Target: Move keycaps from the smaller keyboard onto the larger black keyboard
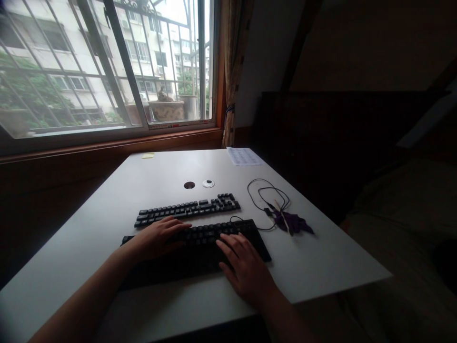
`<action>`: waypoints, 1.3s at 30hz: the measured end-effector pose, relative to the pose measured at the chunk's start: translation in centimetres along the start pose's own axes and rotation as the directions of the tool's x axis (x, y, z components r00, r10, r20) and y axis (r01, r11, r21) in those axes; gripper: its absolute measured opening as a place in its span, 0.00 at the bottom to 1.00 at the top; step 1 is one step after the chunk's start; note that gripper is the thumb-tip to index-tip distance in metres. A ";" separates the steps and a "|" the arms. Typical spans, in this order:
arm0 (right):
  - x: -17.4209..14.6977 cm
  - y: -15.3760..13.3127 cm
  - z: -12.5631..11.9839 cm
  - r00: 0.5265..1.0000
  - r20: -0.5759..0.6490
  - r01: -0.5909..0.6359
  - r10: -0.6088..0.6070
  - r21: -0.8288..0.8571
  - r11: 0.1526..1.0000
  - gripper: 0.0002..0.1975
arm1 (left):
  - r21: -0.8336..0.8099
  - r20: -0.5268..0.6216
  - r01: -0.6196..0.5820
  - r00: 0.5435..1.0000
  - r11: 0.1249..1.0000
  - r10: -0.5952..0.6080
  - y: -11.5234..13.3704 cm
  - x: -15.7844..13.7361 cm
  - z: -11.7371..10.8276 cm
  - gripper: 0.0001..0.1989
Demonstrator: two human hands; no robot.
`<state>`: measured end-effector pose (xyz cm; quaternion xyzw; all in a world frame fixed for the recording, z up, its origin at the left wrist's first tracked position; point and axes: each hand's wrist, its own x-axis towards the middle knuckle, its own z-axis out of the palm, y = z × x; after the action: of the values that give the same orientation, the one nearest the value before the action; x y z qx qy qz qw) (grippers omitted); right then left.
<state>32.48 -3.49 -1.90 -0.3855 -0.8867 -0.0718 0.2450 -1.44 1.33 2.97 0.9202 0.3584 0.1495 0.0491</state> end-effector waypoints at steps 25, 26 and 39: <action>0.1 0.6 0.9 0.997 -0.067 -0.032 0.035 0.051 0.998 0.21 | 0.138 -0.488 0.825 0.538 0.547 -0.687 -15.5 -16.7 -0.7 0.28; 0.1 0.6 0.9 0.997 -0.072 -0.034 0.037 0.052 0.998 0.21 | 0.153 -0.473 0.837 0.529 0.525 -0.705 -15.8 -16.9 -0.3 0.29; -0.2 0.7 0.9 0.991 -0.107 -0.078 0.087 0.081 0.994 0.20 | 0.247 -0.315 0.862 0.503 0.442 -0.805 -16.2 -16.8 0.5 0.29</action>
<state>32.77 -2.87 -2.81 -0.4076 -0.8573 -0.0488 0.3107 -23.49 1.92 -4.74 0.5996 0.7888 0.1038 -0.0866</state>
